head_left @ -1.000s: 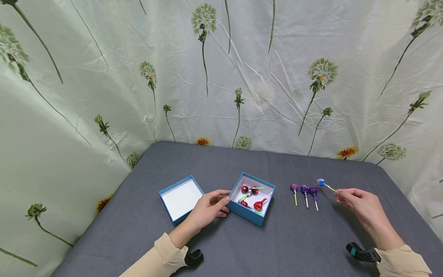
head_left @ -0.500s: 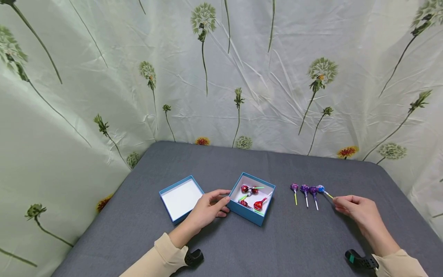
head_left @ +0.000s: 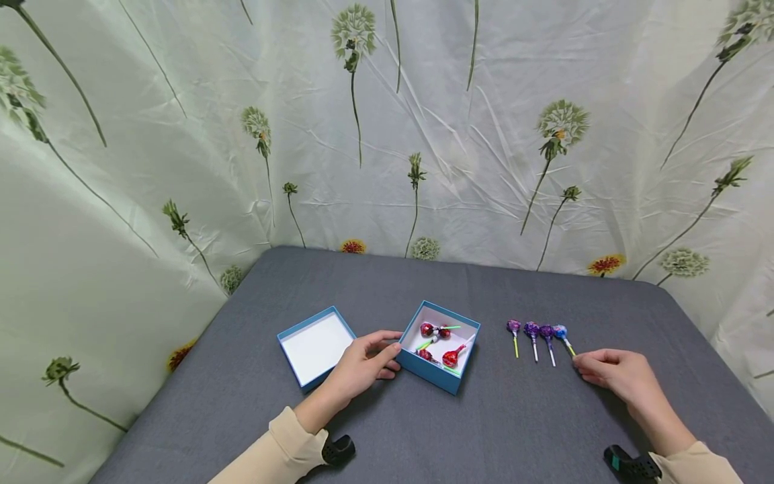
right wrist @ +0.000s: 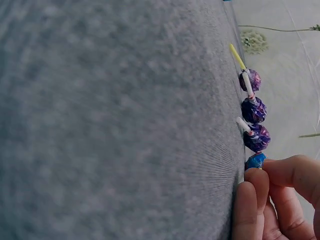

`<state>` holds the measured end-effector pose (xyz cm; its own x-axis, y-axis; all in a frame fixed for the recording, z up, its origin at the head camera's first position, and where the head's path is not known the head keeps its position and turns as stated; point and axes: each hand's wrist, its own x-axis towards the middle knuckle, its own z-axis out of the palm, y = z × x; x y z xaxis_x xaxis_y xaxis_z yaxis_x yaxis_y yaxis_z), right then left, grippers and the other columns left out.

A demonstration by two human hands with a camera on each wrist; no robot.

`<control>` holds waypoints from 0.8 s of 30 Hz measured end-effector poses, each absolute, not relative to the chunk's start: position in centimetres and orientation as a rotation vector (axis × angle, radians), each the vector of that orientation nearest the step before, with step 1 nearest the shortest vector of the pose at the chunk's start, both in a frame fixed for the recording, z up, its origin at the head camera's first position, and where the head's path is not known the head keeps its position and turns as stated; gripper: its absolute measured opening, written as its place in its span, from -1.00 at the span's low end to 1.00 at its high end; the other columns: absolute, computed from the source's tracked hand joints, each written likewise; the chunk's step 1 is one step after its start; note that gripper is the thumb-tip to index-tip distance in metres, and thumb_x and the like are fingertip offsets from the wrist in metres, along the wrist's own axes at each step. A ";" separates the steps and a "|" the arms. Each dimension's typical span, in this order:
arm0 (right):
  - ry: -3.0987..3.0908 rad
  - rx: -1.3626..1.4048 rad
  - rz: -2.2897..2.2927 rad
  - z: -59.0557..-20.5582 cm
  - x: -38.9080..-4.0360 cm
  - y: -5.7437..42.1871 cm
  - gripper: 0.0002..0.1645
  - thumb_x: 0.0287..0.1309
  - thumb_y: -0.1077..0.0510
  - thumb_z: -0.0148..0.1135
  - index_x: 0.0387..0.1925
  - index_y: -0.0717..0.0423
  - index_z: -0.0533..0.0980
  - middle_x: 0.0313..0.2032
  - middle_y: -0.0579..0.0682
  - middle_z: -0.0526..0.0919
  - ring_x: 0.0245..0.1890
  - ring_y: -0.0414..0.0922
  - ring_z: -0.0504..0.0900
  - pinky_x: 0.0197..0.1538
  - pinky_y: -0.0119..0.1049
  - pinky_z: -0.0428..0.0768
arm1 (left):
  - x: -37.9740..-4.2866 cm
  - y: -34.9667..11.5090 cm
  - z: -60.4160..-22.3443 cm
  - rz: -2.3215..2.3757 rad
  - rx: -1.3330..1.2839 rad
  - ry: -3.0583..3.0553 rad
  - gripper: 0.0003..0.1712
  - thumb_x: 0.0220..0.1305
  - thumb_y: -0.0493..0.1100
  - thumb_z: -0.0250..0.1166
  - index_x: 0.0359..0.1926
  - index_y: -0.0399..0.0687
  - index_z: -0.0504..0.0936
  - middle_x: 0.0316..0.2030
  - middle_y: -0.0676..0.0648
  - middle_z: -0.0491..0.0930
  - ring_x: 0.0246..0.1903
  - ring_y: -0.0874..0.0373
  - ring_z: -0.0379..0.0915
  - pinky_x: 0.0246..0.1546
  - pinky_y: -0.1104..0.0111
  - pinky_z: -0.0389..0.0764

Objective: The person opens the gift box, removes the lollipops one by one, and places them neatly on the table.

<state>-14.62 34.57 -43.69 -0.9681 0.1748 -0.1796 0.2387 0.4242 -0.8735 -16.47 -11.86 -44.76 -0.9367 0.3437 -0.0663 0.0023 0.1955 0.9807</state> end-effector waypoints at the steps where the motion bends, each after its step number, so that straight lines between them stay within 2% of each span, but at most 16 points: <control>1: 2.597 0.374 -1.609 -43.7 -14.6 34.5 -0.81 0.41 0.23 0.36 -0.37 0.15 0.77 -0.42 -0.29 0.78 -0.41 -0.45 0.71 -0.24 -0.48 0.77 | -16.5 -11.9 -44.8 1.806 0.330 2.203 -0.51 0.63 -0.01 0.25 0.43 -0.07 0.58 0.12 -0.23 0.72 -0.11 0.09 0.75 -0.04 0.22 0.84; 10: 2.625 0.343 -1.532 -43.8 -14.8 34.3 -0.78 0.41 0.21 0.39 -0.21 0.35 0.75 -0.39 -0.26 0.80 -0.39 -0.45 0.71 -0.23 -0.47 0.77 | -16.5 -11.8 -44.7 1.810 0.327 2.204 -0.52 0.63 -0.02 0.25 0.42 -0.09 0.58 0.09 -0.24 0.73 -0.12 0.09 0.75 -0.06 0.22 0.85; 24: 2.623 0.310 -1.474 -43.5 -15.0 34.2 -0.76 0.44 0.20 0.37 -0.20 0.38 0.75 -0.33 -0.17 0.84 -0.37 -0.45 0.70 -0.23 -0.47 0.77 | -16.5 -11.7 -44.8 1.823 0.325 2.204 -0.53 0.62 -0.04 0.26 0.41 -0.09 0.60 0.06 -0.23 0.73 -0.14 0.09 0.75 -0.08 0.23 0.85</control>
